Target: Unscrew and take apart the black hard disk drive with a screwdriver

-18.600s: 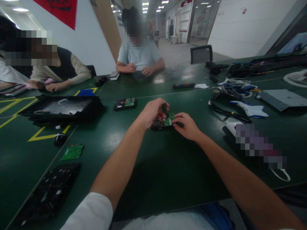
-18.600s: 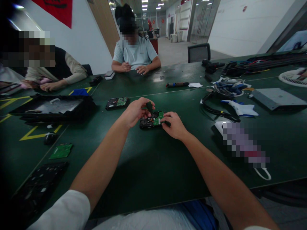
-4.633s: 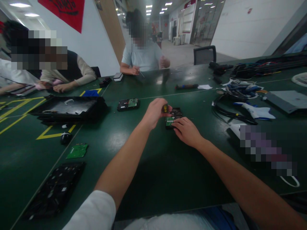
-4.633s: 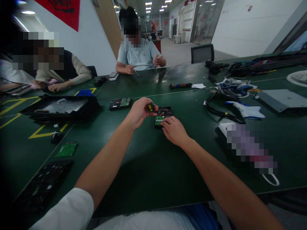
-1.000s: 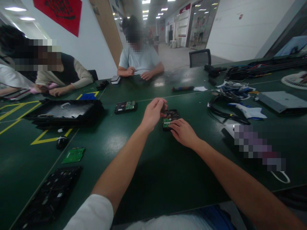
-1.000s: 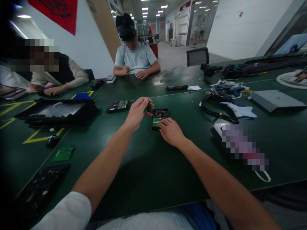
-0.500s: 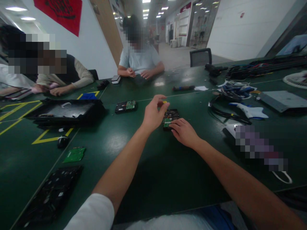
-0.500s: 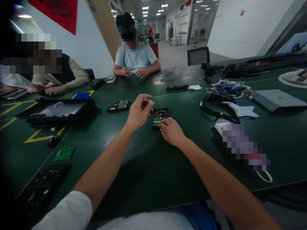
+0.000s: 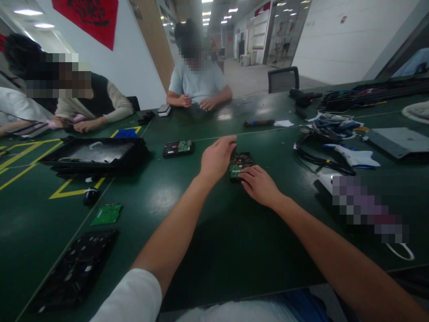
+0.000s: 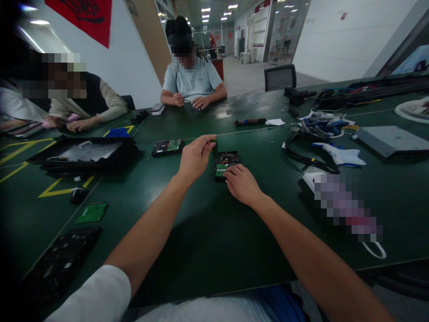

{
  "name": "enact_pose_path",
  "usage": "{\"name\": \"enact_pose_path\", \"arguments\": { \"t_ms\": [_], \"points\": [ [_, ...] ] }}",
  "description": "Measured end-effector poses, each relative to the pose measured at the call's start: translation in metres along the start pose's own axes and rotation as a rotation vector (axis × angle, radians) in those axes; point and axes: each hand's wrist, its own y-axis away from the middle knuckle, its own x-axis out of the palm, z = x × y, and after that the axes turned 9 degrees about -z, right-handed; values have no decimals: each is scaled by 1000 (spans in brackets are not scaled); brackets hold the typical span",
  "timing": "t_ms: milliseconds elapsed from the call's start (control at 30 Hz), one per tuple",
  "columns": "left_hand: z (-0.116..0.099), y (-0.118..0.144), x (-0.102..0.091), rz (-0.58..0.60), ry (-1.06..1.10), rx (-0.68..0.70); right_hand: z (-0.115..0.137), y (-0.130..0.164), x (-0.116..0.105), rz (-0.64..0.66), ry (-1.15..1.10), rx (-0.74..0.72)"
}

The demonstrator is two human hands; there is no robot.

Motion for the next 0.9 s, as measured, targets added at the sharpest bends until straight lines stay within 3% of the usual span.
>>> {"name": "enact_pose_path", "arguments": {
  "t_ms": [267,567,900],
  "points": [
    [2,4,5,26,-19,-61,-1,0,1,0,14,-9],
    [5,2,2,114,-185,50,-1,0,2,-19,-2,-12],
    [8,0,1,89,-296,138,-1,1,1,-1,21,-17]
  ]
}}
